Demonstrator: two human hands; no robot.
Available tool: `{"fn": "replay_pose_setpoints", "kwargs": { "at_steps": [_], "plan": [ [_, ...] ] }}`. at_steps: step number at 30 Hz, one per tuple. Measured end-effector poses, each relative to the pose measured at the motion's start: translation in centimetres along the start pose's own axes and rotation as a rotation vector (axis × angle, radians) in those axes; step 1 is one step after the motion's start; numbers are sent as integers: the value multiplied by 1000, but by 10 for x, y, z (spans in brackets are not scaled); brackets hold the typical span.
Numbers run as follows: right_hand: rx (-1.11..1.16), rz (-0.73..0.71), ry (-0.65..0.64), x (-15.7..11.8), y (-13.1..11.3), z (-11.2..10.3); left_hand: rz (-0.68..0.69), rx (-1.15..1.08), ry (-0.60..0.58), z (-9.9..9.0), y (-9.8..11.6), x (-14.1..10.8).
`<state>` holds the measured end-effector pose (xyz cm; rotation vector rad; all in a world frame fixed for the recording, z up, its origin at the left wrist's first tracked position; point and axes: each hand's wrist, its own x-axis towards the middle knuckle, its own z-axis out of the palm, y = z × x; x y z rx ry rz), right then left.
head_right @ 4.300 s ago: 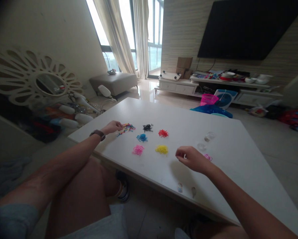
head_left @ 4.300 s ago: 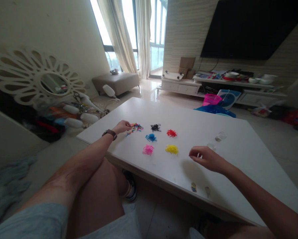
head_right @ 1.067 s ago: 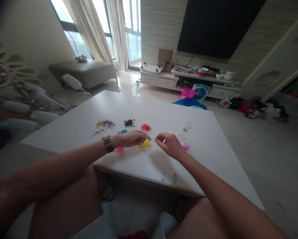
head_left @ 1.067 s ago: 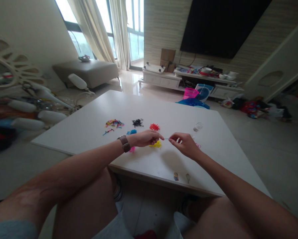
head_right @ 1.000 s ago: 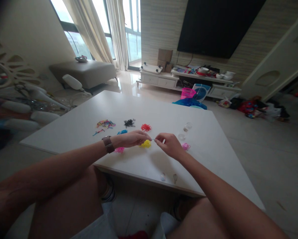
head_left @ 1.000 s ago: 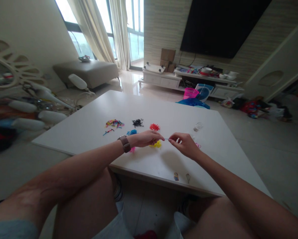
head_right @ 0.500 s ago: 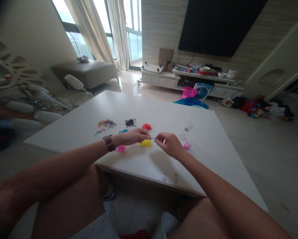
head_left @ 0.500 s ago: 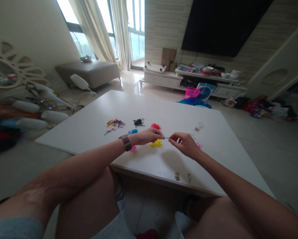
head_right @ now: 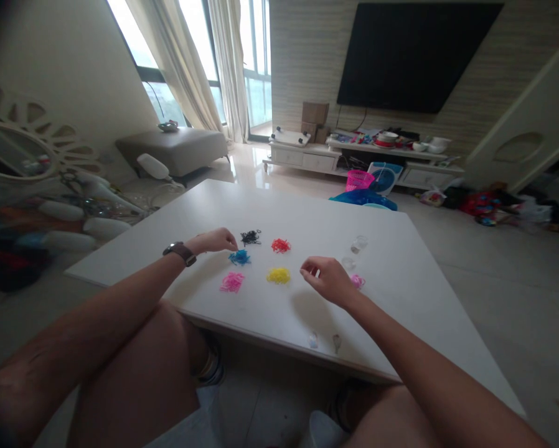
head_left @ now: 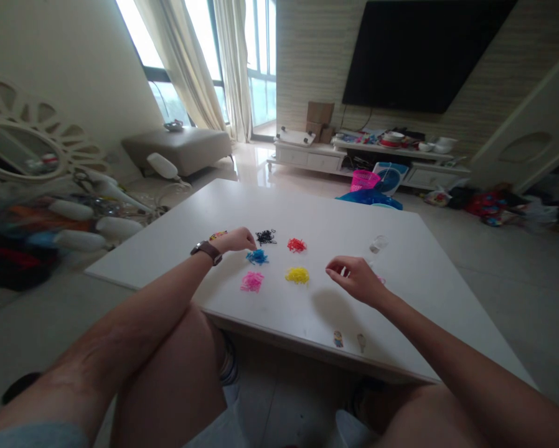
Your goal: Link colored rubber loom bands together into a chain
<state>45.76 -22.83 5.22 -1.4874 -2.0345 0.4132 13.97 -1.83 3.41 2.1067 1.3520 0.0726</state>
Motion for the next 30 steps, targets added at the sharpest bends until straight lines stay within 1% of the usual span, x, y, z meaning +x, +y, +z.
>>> {"fn": "replay_pose_setpoints", "kwargs": {
  "at_steps": [2,3,4,6,8,10,12,14,17,20,25,30],
  "plan": [
    [-8,-5,-2,0,0,0,-29,-1,-2,1,2,-1],
    [-12,-7,-4,0,0,-1,-35,-40,7,1,3,-2],
    [-16,-7,-6,0,0,-1,-35,-113,6,2,5,-3],
    [-20,-4,-12,0,0,-1,-29,-370,-46,5,12,-7],
    [-18,0,-15,0,0,-1,-31,-706,-160,11,24,-11],
    [-10,1,-17,0,1,1,-50,-990,-292,22,40,-15],
    [2,-3,-15,1,1,3,-61,-1145,-425,36,59,-18],
    [15,-10,-8,2,1,5,-41,-1238,-521,50,77,-20],
    [32,-26,8,4,-1,6,-27,-1288,-601,69,97,-23],
    [45,-54,19,5,-3,7,35,-1264,-649,83,107,-29],
    [85,-109,-16,5,-1,11,143,-1156,-766,93,111,-37],
    [135,-174,-80,4,2,20,214,-1099,-789,96,111,-38]
  ]
}}
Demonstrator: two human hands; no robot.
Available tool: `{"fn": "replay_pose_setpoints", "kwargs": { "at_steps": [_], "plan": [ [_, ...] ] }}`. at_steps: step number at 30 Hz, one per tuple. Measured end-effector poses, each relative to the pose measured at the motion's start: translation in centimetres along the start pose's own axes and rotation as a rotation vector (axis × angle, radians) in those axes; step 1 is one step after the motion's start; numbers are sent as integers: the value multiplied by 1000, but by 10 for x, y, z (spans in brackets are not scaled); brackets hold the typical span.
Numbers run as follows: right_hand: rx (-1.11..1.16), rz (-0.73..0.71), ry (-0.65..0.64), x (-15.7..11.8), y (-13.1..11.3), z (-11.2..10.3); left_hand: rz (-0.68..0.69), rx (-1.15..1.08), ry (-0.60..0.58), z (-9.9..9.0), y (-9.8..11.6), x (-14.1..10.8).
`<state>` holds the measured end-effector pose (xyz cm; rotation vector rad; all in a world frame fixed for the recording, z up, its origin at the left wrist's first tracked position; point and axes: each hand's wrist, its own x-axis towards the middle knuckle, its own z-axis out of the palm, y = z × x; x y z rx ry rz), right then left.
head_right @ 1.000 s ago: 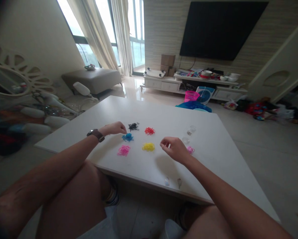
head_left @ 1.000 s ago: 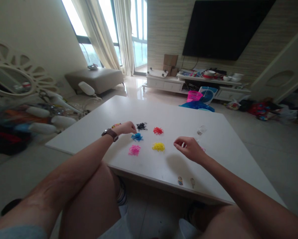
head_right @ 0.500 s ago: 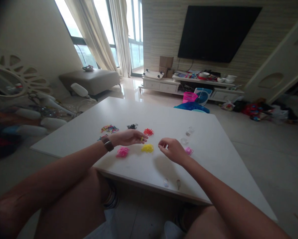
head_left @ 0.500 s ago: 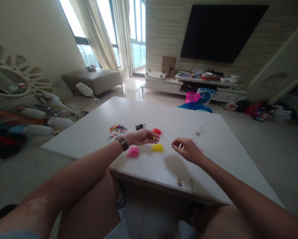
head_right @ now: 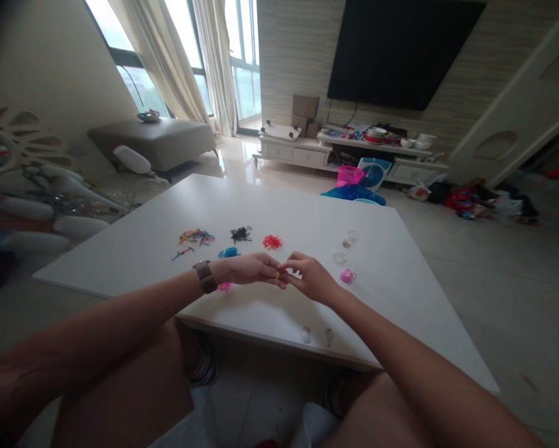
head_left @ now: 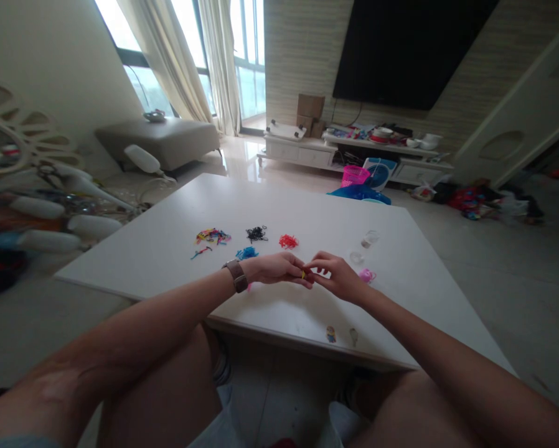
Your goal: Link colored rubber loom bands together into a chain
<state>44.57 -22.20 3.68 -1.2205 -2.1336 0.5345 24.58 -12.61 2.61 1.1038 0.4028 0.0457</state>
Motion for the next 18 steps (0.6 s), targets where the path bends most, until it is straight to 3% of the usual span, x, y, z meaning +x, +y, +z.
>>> {"fn": "replay_pose_setpoints", "kwargs": {
  "at_steps": [9,15,18],
  "plan": [
    [-22,-57,-61,3,-7,5,-59,31,-34,5,2,-4],
    [-21,39,1,2,-8,2,-75,45,185,2,2,-1],
    [-25,96,19,1,-4,2,-73,41,233,0,2,0]
  ]
}}
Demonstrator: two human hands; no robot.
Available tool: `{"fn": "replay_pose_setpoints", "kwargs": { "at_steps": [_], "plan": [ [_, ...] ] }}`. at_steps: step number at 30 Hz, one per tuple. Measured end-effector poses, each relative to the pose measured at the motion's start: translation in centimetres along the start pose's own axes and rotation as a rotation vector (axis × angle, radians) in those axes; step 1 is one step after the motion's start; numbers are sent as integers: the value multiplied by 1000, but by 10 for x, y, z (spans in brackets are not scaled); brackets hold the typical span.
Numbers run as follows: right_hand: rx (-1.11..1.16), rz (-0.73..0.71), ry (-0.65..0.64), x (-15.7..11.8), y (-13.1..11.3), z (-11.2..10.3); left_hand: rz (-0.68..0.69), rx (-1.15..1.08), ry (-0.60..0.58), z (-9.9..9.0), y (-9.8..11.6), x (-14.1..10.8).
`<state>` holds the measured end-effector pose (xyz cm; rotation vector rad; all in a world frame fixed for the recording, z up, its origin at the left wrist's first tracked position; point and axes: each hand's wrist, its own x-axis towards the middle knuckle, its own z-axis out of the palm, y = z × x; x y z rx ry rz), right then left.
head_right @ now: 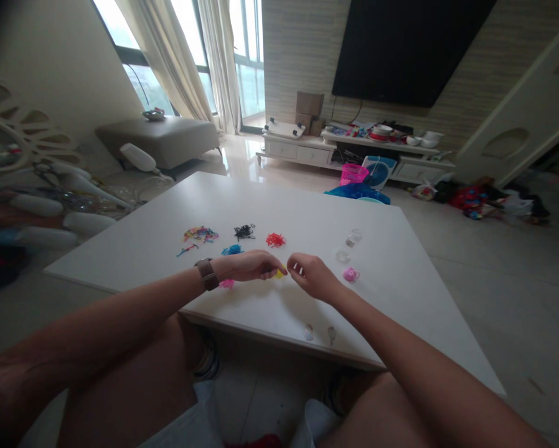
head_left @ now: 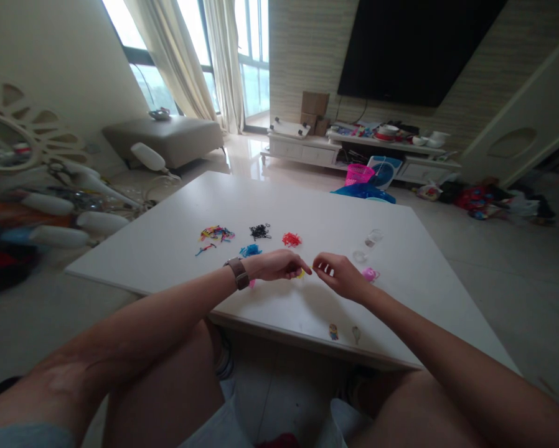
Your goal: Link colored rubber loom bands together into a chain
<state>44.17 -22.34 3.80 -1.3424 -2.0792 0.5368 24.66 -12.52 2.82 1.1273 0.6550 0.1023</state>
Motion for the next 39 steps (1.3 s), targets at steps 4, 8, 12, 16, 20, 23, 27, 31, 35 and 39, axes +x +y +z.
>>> {"fn": "replay_pose_setpoints", "kwargs": {
  "at_steps": [4,8,12,16,20,23,27,31,35,39],
  "plan": [
    [-11,-16,-2,-1,5,-1,104,92,20,2,2,-3],
    [-23,-20,-9,-1,6,-3,144,196,9,6,4,-6],
    [-25,-20,-21,0,4,-2,165,228,21,11,4,-6],
    [-13,-19,-16,1,2,-3,204,306,62,7,5,-3],
    [-2,5,45,1,-2,-6,304,529,280,-15,7,4],
    [-23,8,52,0,-2,-8,311,719,416,-34,5,9],
    [-46,3,26,-2,0,-9,265,846,427,-44,-2,15],
    [-71,9,16,-3,1,-11,250,692,386,-40,-2,17],
    [-93,24,16,-3,2,-12,143,97,239,-27,2,15],
    [-109,19,19,-4,1,-12,34,-311,16,-11,0,12]
  ]
}}
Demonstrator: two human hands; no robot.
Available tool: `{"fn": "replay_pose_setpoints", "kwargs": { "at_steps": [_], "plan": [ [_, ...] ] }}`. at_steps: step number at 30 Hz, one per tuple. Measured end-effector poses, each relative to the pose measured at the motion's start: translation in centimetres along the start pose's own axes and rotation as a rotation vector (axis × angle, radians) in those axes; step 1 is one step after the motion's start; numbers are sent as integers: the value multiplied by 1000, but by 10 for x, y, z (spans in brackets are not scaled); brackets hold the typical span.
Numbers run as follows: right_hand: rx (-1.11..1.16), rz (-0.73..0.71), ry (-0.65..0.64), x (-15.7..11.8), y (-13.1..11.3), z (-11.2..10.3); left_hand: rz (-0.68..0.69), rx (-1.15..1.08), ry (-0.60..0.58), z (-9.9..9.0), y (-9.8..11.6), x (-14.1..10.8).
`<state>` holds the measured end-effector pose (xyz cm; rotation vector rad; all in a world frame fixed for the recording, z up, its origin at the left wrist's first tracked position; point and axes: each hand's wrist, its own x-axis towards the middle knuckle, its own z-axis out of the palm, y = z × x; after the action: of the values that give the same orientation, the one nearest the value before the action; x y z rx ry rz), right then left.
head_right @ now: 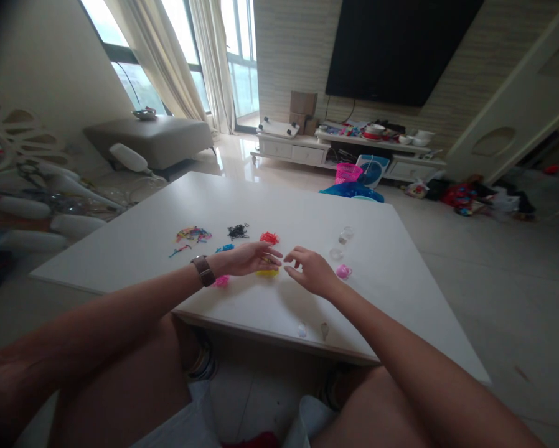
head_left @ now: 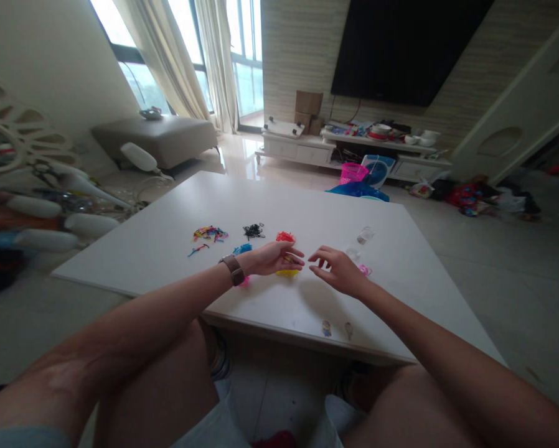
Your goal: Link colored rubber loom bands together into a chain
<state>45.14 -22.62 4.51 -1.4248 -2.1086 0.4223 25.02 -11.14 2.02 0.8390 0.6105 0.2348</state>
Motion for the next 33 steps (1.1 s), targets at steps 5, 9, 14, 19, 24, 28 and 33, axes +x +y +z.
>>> {"fn": "replay_pose_setpoints", "kwargs": {
  "at_steps": [5,9,14,19,24,28,33],
  "plan": [
    [-13,-9,-9,1,-1,3,-13,-119,-122,16,-7,-5],
    [-1,-27,-24,3,-1,6,-6,-72,-160,25,-6,-11],
    [18,-51,-29,4,2,6,-4,-42,-130,24,-5,-15],
    [-8,-59,-39,4,2,6,-12,-30,-108,21,-6,-15],
    [-65,-32,-7,5,-2,5,36,38,-104,23,-5,-14],
    [-84,-10,1,5,-1,4,141,208,23,23,-7,-10],
    [-80,8,-1,4,1,4,297,433,51,24,-9,-8]
  ]
}}
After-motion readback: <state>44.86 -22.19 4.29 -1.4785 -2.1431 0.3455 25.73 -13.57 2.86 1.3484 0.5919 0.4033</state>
